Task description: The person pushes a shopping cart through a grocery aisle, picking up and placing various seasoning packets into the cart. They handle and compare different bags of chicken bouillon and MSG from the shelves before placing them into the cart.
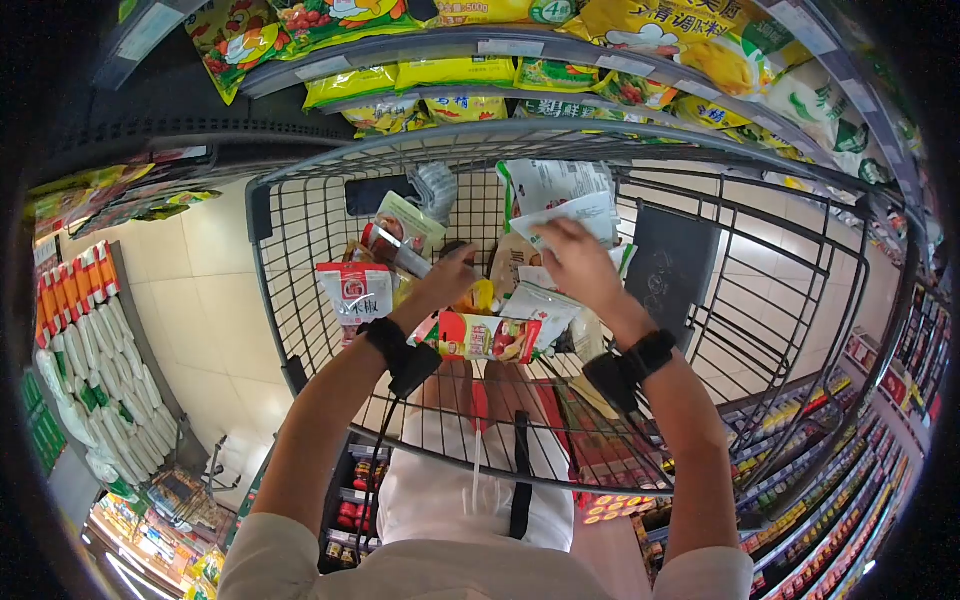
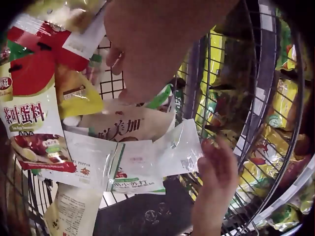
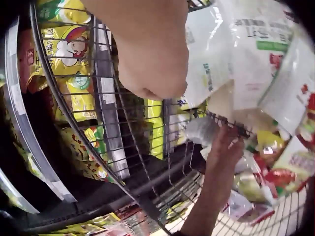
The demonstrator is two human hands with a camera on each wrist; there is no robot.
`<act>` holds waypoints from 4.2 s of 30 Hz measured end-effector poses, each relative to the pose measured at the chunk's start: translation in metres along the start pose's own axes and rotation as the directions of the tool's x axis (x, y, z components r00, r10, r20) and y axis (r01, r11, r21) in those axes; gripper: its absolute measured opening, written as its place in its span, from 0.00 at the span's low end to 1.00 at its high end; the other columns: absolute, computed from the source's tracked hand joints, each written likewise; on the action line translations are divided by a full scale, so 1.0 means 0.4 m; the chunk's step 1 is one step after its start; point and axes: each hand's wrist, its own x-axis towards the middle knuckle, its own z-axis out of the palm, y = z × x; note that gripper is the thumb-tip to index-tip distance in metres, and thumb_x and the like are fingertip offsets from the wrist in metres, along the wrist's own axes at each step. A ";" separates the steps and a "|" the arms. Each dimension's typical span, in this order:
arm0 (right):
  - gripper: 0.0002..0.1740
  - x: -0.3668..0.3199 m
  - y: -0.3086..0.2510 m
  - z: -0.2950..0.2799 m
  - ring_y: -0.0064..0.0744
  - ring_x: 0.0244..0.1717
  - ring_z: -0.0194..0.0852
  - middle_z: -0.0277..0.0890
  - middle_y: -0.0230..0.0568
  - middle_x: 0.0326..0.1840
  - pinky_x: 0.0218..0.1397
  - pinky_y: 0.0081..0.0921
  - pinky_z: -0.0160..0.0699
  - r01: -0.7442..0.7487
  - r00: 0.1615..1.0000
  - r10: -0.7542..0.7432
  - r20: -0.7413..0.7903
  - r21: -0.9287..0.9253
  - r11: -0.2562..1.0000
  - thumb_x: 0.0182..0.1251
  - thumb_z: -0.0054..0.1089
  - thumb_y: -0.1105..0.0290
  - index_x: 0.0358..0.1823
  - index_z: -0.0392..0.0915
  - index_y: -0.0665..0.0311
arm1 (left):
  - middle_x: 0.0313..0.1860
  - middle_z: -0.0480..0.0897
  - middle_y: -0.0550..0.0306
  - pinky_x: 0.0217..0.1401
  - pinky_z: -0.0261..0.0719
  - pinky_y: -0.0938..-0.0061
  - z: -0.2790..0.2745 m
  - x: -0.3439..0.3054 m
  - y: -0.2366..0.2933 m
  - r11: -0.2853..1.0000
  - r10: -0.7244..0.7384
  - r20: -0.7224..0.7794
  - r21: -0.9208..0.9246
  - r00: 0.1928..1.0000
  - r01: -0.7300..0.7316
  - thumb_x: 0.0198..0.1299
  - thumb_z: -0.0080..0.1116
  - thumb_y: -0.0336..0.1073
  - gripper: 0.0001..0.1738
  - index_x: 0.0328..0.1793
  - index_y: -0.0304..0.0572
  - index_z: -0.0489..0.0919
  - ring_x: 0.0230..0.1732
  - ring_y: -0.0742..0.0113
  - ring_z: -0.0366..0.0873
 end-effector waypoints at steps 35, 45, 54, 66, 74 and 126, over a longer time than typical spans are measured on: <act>0.21 -0.064 0.069 0.047 0.41 0.50 0.58 0.63 0.40 0.44 0.53 0.38 0.56 0.193 0.938 -0.086 0.335 -0.300 0.934 0.40 0.53 0.71 0.43 0.72 0.59 | 0.28 0.77 0.56 0.37 0.71 0.70 0.166 0.287 0.015 0.975 -0.216 0.043 -0.042 0.975 0.218 0.45 0.56 0.50 0.25 0.41 0.35 0.73 0.30 0.67 0.74; 0.27 -0.080 0.070 0.051 0.39 0.51 0.58 0.62 0.37 0.47 0.54 0.35 0.55 0.148 0.940 -0.063 0.335 -0.234 0.961 0.35 0.57 0.73 0.45 0.70 0.59 | 0.32 0.76 0.57 0.34 0.71 0.74 -0.036 0.094 0.110 0.909 -0.152 -0.123 -0.408 0.981 0.089 0.50 0.53 0.36 0.18 0.46 0.35 0.70 0.32 0.74 0.71; 0.25 -0.054 0.090 0.051 0.43 0.52 0.60 0.63 0.40 0.50 0.57 0.36 0.54 0.144 0.963 -0.111 0.245 -0.120 0.982 0.34 0.56 0.74 0.42 0.71 0.60 | 0.35 0.77 0.54 0.37 0.72 0.78 -0.285 0.001 -0.026 0.881 -0.333 -0.062 -0.375 0.941 0.287 0.41 0.60 0.29 0.24 0.46 0.30 0.68 0.34 0.71 0.74; 0.30 0.120 0.245 0.025 0.39 0.53 0.64 0.63 0.51 0.54 0.53 0.24 0.62 -0.641 0.685 0.306 0.661 0.347 0.684 0.53 0.47 0.60 0.58 0.59 0.64 | 0.29 0.73 0.50 0.33 0.70 0.70 -0.257 0.030 0.024 0.897 0.313 -0.530 0.438 0.788 -0.062 0.46 0.56 0.29 0.12 0.38 0.38 0.70 0.29 0.55 0.72; 0.19 0.023 0.238 0.072 0.44 0.37 0.69 0.72 0.41 0.32 0.49 0.37 0.62 -0.087 0.788 0.060 0.613 0.014 0.996 0.53 0.46 0.55 0.31 0.77 0.62 | 0.34 0.77 0.47 0.37 0.73 0.71 0.005 0.117 0.028 0.965 0.232 -0.013 0.128 0.973 -0.228 0.52 0.49 0.29 0.13 0.44 0.38 0.69 0.34 0.59 0.77; 0.11 -0.012 0.260 0.142 0.49 0.37 0.72 0.73 0.51 0.31 0.39 0.40 0.70 -0.150 0.752 0.203 0.627 -0.137 0.979 0.49 0.52 0.68 0.32 0.71 0.68 | 0.49 0.71 0.42 0.53 0.65 0.69 0.098 0.093 0.070 0.991 -0.132 0.397 0.058 0.908 0.119 0.40 0.61 0.46 0.38 0.57 0.34 0.62 0.50 0.55 0.69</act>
